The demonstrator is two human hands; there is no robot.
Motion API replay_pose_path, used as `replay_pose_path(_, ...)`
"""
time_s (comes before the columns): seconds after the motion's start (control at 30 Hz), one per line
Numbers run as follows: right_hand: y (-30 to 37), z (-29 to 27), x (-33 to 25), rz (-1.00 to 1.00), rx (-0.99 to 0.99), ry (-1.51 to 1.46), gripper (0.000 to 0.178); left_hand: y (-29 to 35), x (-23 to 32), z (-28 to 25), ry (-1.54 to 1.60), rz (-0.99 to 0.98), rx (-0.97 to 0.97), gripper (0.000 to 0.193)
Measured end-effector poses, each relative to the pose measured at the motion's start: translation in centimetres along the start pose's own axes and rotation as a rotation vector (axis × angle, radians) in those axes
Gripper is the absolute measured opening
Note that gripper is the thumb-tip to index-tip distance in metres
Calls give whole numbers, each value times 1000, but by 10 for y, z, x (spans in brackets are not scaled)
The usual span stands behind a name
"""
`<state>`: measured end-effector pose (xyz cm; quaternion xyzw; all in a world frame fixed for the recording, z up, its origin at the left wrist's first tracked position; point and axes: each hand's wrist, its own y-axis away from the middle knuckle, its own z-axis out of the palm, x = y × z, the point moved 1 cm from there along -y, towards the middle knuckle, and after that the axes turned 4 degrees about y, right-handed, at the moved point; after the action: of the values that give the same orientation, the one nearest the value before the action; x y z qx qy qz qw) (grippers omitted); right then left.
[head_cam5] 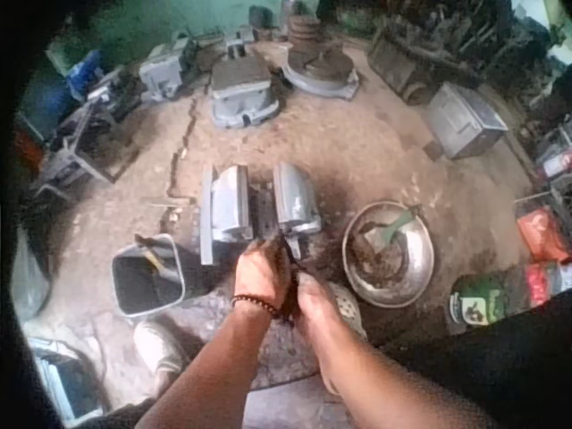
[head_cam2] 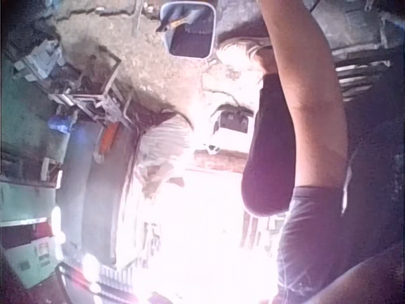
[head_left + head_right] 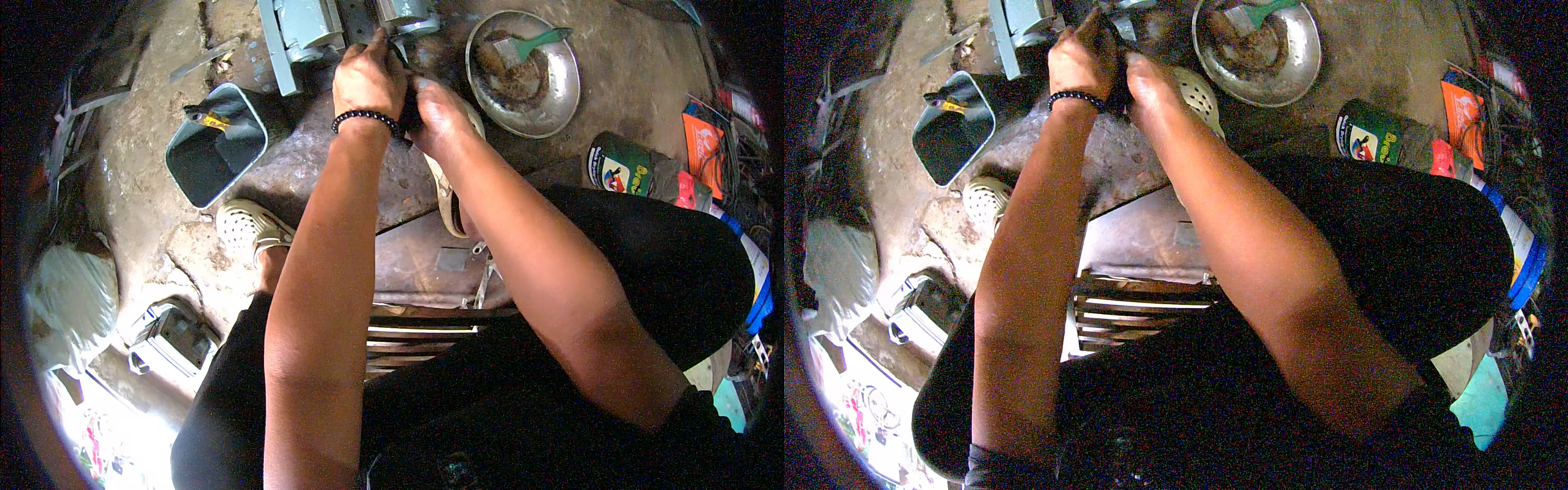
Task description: The person sits on the floor and uses a bench grinder to smooth a small metal part, repeatedly rotating it against the grinding wheel. After grinding, the person uses a brush to apply a substance from a container onto the metal part.
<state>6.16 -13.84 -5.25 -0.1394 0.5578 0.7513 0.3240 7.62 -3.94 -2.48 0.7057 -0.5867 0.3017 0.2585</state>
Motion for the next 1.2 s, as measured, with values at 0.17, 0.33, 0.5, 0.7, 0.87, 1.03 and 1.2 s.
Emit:
replay_pose_path(0.17, -15, 2, -10, -35, 107, -42, 30, -18, -3, 7, 48, 34, 100, 28)
replay_pose_path(0.33, -29, 0, -8, -83, 121, -74, 30, -28, -10, 14, -9, 106, 88, 21)
replay_pose_path(0.5, -33, 0, -5, -86, 65, -112, 25, -29, -10, 16, 41, 136, 142, 21)
replay_pose_path(0.7, -20, 9, -14, -174, 207, -10, 25, -29, -8, 15, 71, 111, 210, 24)
replay_pose_path(0.87, -12, 12, -23, -151, 245, -53, 25, -36, -14, 22, 17, 139, 182, 22)
replay_pose_path(1.03, -16, 10, -23, -71, 186, 30, 26, -37, -23, 28, -131, 213, 119, 20)
replay_pose_path(1.2, -6, 11, -23, -67, 256, 125, 27, -37, -27, 27, -227, 232, 12, 21)
